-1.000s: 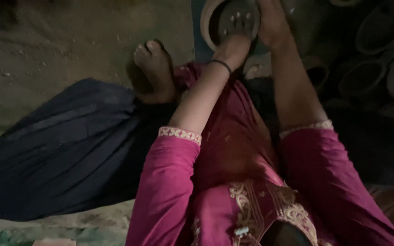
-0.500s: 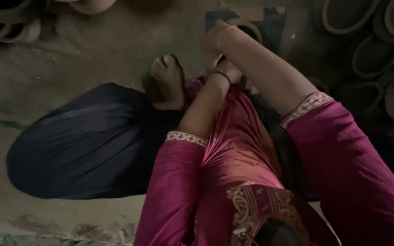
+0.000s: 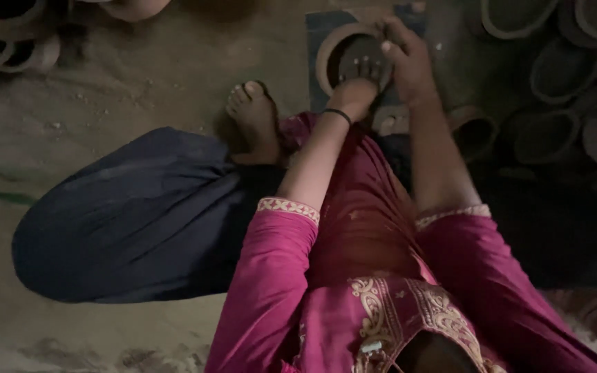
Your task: The person picks up a clay pot and uses a small metal tool to scrape and smooth the interior and exterior surfaces. They rotate the pot repeatedly while refining the shape before setting it back down.
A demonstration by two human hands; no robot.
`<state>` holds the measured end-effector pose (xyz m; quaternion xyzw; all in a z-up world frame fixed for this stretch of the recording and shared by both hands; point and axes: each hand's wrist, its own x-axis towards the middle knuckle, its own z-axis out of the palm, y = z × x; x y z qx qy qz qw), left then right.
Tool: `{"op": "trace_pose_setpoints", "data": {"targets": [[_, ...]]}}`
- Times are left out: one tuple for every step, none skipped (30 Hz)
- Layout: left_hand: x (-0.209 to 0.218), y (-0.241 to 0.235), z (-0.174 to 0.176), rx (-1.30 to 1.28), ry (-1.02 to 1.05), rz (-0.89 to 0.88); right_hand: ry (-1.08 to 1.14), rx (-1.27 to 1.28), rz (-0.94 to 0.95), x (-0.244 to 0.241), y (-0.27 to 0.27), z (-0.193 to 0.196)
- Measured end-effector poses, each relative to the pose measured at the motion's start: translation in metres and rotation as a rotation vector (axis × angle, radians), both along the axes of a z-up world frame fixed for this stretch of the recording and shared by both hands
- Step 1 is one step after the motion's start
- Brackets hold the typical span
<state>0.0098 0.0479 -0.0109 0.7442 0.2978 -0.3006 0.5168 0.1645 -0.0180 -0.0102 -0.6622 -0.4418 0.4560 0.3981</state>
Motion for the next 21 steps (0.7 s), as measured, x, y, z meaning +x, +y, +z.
{"op": "trace_pose_setpoints", "data": {"targets": [[0.0,-0.002,0.003,0.043,-0.014,-0.019,0.048,0.063,-0.148,-0.007,-0.017,-0.004],[-0.001,-0.002,0.015,0.039,-0.019,-0.035,0.043,0.059,-0.164,-0.019,-0.033,0.004],[-0.001,0.001,0.026,0.11,-0.047,-0.101,0.142,0.003,-0.304,-0.031,-0.046,0.012],[-0.002,0.003,0.038,0.182,-0.076,-0.167,0.243,-0.05,-0.445,-0.044,-0.058,0.02],[-0.001,0.005,0.039,0.185,-0.081,-0.177,0.24,-0.045,-0.455,-0.049,-0.067,0.022],[0.0,0.007,0.041,0.207,-0.111,-0.131,0.394,-0.154,-0.547,-0.054,-0.076,0.025],[0.001,0.007,0.043,0.226,-0.142,-0.088,0.552,-0.263,-0.638,-0.059,-0.087,0.028],[0.0,0.005,0.045,0.228,-0.148,-0.101,0.551,-0.255,-0.651,-0.062,-0.087,0.038],[0.002,0.006,0.048,0.307,-0.219,-0.027,0.473,-0.313,-0.535,-0.06,-0.084,0.048],[0.004,0.008,0.05,0.385,-0.291,0.05,0.393,-0.37,-0.419,-0.06,-0.08,0.058],[0.003,0.003,0.04,0.397,-0.295,0.05,0.391,-0.359,-0.416,-0.059,-0.074,0.065],[0.001,-0.002,0.03,0.594,-0.369,0.051,0.445,-0.424,-0.538,-0.059,-0.067,0.073],[-0.003,-0.003,0.02,0.797,-0.434,0.054,0.503,-0.49,-0.654,-0.061,-0.057,0.081],[-0.005,0.003,0.018,0.812,-0.432,0.056,0.507,-0.478,-0.643,-0.054,-0.062,0.067],[-0.003,0.01,0.015,0.899,-0.434,-0.007,0.556,-0.42,-0.733,-0.045,-0.068,0.053],[0.0,0.016,0.011,0.986,-0.435,-0.071,0.607,-0.361,-0.822,-0.034,-0.073,0.037],[0.0,0.031,0.01,0.99,-0.442,-0.075,0.606,-0.353,-0.826,-0.029,-0.07,0.037],[0.003,0.046,0.008,0.941,-0.392,-0.093,0.61,-0.323,-0.916,-0.022,-0.068,0.035],[0.008,0.055,0.005,0.876,-0.346,-0.12,0.611,-0.302,-1.021,-0.016,-0.073,0.035],[0.007,0.082,0.0,0.864,-0.357,-0.132,0.607,-0.304,-1.04,-0.012,-0.063,0.047],[0.006,0.106,-0.005,1.023,-0.389,-0.213,0.568,-0.279,-1.053,-0.009,-0.056,0.06]]}}
